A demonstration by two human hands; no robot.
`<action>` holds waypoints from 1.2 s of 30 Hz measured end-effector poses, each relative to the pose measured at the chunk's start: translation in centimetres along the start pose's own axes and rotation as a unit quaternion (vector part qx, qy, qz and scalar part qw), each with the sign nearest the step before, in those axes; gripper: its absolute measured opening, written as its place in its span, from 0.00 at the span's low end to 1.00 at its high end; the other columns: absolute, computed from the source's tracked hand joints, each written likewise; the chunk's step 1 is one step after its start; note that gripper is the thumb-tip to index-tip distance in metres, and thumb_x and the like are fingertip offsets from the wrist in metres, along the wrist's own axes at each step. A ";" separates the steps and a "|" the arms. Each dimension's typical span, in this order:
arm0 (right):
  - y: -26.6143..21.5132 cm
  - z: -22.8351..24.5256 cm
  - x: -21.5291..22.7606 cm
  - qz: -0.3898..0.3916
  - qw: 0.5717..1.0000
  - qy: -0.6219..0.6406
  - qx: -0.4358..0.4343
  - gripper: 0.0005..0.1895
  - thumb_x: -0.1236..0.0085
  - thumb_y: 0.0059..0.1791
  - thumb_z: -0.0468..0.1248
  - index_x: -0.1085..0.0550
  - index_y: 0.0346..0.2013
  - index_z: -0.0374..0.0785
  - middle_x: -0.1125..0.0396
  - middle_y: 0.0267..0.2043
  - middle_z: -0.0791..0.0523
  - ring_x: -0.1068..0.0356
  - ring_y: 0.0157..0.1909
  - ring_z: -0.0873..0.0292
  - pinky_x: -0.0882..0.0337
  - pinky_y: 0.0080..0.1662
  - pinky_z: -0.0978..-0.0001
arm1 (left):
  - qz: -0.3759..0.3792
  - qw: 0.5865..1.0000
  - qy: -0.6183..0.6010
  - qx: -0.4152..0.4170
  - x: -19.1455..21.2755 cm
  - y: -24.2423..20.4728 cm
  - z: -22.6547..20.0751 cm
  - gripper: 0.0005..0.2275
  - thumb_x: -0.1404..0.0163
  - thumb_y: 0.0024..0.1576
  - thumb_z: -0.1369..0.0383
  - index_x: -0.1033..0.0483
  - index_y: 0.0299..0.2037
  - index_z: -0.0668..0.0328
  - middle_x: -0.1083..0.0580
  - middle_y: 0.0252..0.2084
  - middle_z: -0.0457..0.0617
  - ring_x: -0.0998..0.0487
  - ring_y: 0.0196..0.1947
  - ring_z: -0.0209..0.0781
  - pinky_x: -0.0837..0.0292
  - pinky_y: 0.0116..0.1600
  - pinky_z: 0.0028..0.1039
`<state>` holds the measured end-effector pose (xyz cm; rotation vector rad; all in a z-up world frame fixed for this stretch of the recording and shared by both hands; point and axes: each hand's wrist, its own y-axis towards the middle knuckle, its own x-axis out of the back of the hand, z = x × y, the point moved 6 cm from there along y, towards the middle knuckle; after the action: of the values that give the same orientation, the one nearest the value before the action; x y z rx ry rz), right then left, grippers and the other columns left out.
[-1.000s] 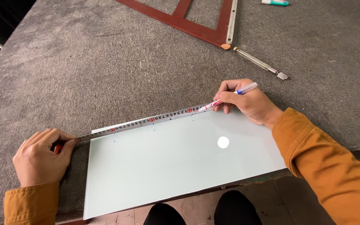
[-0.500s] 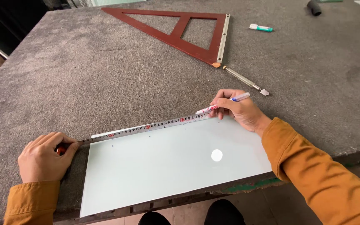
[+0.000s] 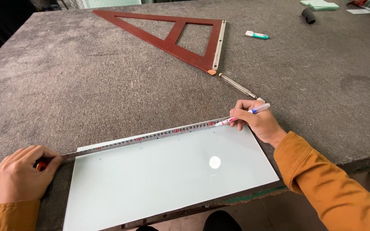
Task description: Measuring and marking a series of points on a sheet using a tape measure and a marker
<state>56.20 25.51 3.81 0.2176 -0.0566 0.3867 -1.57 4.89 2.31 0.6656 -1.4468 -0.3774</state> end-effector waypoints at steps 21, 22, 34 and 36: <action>-0.7 0.7 0.4 -0.033 0.998 -0.047 0.014 0.15 0.40 0.55 0.36 0.29 0.24 0.38 0.28 0.24 0.49 0.31 0.23 0.61 0.32 0.30 0.75 | 0.020 0.972 -0.234 0.013 -5.1 -1.2 3.8 0.08 0.31 0.69 0.71 0.16 0.40 0.62 0.25 0.35 0.51 0.29 0.41 0.45 0.38 0.58 0.34; -0.7 0.8 0.3 -0.030 0.998 -0.055 0.018 0.16 0.40 0.55 0.36 0.29 0.24 0.38 0.27 0.24 0.49 0.32 0.23 0.62 0.32 0.30 0.75 | 0.020 0.971 -0.236 0.020 -5.3 -1.3 3.9 0.08 0.30 0.69 0.71 0.16 0.41 0.62 0.26 0.35 0.51 0.30 0.41 0.45 0.38 0.58 0.34; -0.7 0.8 0.3 -0.035 0.997 -0.062 0.014 0.16 0.39 0.54 0.37 0.29 0.24 0.38 0.28 0.25 0.50 0.30 0.24 0.60 0.31 0.30 0.75 | 0.048 0.964 -0.260 0.034 -6.6 -1.5 5.3 0.06 0.33 0.70 0.74 0.15 0.43 0.67 0.25 0.37 0.55 0.28 0.41 0.45 0.35 0.51 0.33; -0.8 0.8 0.3 -0.037 0.997 -0.061 0.010 0.15 0.40 0.54 0.37 0.29 0.24 0.38 0.28 0.25 0.50 0.30 0.24 0.60 0.32 0.30 0.75 | 0.044 0.961 -0.269 0.044 -6.9 -1.7 5.4 0.06 0.33 0.70 0.75 0.16 0.43 0.68 0.26 0.39 0.57 0.27 0.41 0.46 0.34 0.53 0.33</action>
<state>56.77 24.77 4.43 0.2625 -0.1637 0.3002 -7.37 6.80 -4.19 0.5899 -2.0145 -0.4465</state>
